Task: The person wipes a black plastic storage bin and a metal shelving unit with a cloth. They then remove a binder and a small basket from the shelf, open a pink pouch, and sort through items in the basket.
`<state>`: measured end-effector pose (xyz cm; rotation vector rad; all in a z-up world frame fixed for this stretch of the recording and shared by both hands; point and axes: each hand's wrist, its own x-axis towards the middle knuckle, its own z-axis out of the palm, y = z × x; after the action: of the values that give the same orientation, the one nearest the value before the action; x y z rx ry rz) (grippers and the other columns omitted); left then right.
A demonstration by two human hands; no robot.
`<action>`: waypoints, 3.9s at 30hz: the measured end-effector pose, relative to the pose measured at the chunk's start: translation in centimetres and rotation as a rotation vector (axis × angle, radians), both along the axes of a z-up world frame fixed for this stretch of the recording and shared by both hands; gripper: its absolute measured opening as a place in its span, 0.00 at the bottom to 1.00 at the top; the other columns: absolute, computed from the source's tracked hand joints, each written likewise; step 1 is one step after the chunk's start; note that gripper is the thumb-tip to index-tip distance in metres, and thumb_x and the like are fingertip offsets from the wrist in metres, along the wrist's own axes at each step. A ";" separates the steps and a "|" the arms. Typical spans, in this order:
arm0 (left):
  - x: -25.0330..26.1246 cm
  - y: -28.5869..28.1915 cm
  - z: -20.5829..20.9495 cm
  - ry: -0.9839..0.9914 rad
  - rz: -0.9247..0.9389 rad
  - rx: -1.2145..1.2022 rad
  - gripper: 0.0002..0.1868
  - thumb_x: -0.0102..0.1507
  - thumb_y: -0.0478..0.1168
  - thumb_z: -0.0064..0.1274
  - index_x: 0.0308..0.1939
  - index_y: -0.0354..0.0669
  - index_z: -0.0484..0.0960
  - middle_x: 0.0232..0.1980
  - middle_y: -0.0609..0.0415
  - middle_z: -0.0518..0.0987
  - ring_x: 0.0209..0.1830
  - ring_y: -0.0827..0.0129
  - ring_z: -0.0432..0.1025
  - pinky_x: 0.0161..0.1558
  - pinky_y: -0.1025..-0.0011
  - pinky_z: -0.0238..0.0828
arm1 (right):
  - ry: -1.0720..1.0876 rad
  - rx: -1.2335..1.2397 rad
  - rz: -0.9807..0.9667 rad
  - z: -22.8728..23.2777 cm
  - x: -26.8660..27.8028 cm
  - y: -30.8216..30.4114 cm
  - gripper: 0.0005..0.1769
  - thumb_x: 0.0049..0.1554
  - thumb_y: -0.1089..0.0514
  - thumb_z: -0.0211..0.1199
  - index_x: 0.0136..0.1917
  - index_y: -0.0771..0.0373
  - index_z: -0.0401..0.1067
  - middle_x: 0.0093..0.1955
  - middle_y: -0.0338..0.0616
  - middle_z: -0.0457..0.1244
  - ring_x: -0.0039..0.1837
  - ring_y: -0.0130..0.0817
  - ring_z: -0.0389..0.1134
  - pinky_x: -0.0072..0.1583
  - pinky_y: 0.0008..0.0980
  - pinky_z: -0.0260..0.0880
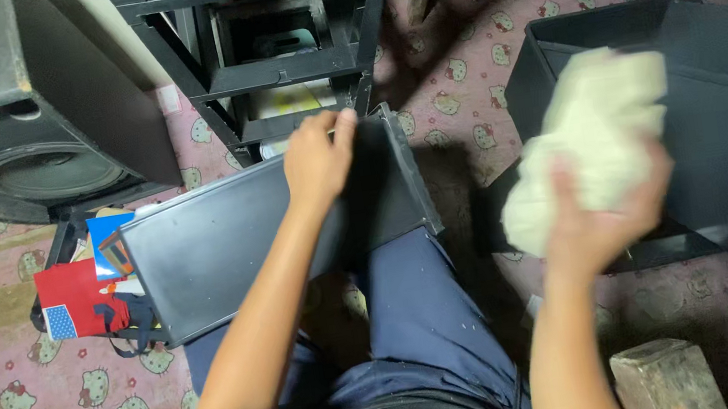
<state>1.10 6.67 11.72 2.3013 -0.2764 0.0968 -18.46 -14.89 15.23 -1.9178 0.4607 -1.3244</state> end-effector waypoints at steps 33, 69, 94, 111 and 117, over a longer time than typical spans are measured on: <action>4.2 -1.8 -10.8 -0.392 0.112 0.365 0.31 0.68 0.61 0.48 0.18 0.47 0.84 0.19 0.47 0.77 0.19 0.51 0.74 0.29 0.56 0.70 | 0.441 -0.324 0.111 -9.6 15.4 4.8 0.27 0.60 0.45 0.66 0.68 0.54 0.68 0.59 0.53 0.66 0.58 0.57 0.69 0.55 0.50 0.71; 3.7 -5.4 -11.4 -0.082 -0.070 0.404 0.33 0.71 0.61 0.35 0.28 0.46 0.88 0.29 0.43 0.83 0.31 0.50 0.80 0.36 0.54 0.73 | 0.794 -0.618 0.036 -12.4 2.5 6.6 0.20 0.38 0.64 0.70 0.45 0.47 0.83 0.55 0.46 0.63 0.57 0.51 0.63 0.53 0.47 0.67; 4.8 -6.7 -12.0 0.096 -0.183 0.500 0.37 0.70 0.67 0.34 0.37 0.41 0.88 0.39 0.41 0.85 0.43 0.48 0.80 0.45 0.55 0.75 | 0.997 -0.566 0.834 -12.8 4.1 20.3 0.12 0.47 0.51 0.68 0.45 0.55 0.78 0.49 0.49 0.68 0.52 0.50 0.67 0.53 0.48 0.68; 4.1 -2.3 -11.9 -0.055 -0.077 0.501 0.35 0.72 0.61 0.32 0.32 0.44 0.88 0.32 0.44 0.84 0.35 0.49 0.79 0.38 0.53 0.73 | 0.345 0.096 0.143 -9.2 4.7 -4.3 0.19 0.61 0.51 0.72 0.57 0.66 0.74 0.52 0.54 0.71 0.54 0.46 0.73 0.59 0.43 0.72; 3.5 -1.9 -11.0 -0.037 -0.048 0.497 0.34 0.73 0.61 0.32 0.33 0.43 0.87 0.31 0.44 0.83 0.34 0.49 0.79 0.38 0.53 0.73 | 0.671 0.025 0.216 -19.4 20.2 -5.2 0.25 0.55 0.48 0.74 0.54 0.71 0.75 0.52 0.57 0.67 0.53 0.46 0.70 0.53 0.39 0.69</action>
<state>4.59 4.74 0.76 2.7854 -0.4116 0.0498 1.76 -20.07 -4.21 -2.2919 0.5655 -0.5105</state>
